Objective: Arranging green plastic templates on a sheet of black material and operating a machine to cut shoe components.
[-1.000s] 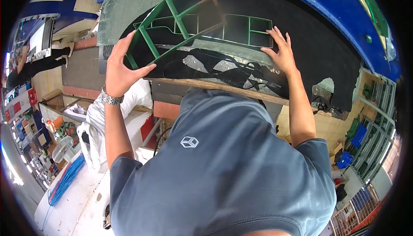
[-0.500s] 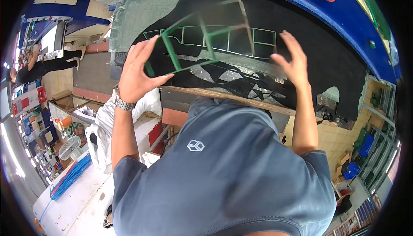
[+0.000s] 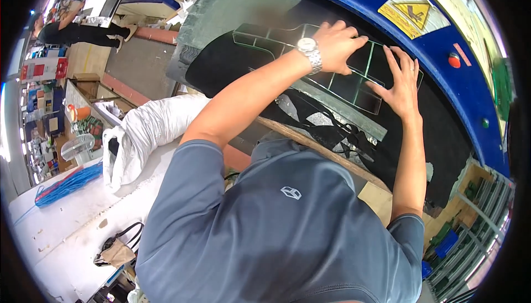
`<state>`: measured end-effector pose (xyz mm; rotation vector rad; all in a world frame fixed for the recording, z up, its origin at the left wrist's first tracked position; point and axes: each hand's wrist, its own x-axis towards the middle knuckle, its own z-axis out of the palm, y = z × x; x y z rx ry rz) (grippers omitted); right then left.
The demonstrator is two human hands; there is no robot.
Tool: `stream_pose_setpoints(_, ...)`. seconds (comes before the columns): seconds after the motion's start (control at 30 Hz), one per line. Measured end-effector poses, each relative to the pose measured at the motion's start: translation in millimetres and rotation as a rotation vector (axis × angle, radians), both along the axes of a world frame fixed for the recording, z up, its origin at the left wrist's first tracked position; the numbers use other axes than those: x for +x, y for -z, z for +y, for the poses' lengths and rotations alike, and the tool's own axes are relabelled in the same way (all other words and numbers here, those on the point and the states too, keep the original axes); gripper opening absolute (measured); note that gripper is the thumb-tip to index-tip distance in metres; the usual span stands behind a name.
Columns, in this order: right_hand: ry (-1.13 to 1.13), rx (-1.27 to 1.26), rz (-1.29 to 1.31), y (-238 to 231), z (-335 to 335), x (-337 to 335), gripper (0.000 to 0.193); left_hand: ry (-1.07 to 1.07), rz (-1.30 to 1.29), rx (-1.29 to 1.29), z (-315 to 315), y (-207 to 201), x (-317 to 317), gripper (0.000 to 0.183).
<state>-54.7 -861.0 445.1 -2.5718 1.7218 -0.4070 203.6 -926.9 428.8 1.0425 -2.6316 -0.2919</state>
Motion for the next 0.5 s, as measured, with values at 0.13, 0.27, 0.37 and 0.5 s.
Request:
stream_pose_setpoints(0.13, -0.056, 0.006, -0.129, 32.5, -20.3, -10.9, 0.095, 0.014, 0.038, -0.054, -13.9, 25.8, 5.3, 0.080)
stream_pose_setpoints(0.27, -0.064, 0.005, -0.149, 51.2, -38.0, -9.5, 0.093, -0.074, 0.239, -0.204, -14.0, 35.0, 54.8, 0.051)
stream_pose_setpoints(0.37, -0.032, 0.018, -0.150, 60.2, -46.0, -11.5, 0.092, -0.365, 0.303, -0.207, -13.2, 39.1, 124.5, 0.037)
stream_pose_setpoints(0.5, -0.063, 0.078, -0.176, 69.4, -59.2, -4.9, 0.091, -0.686, 0.379, -0.014, -1.2, 74.5, 215.8, 0.031)
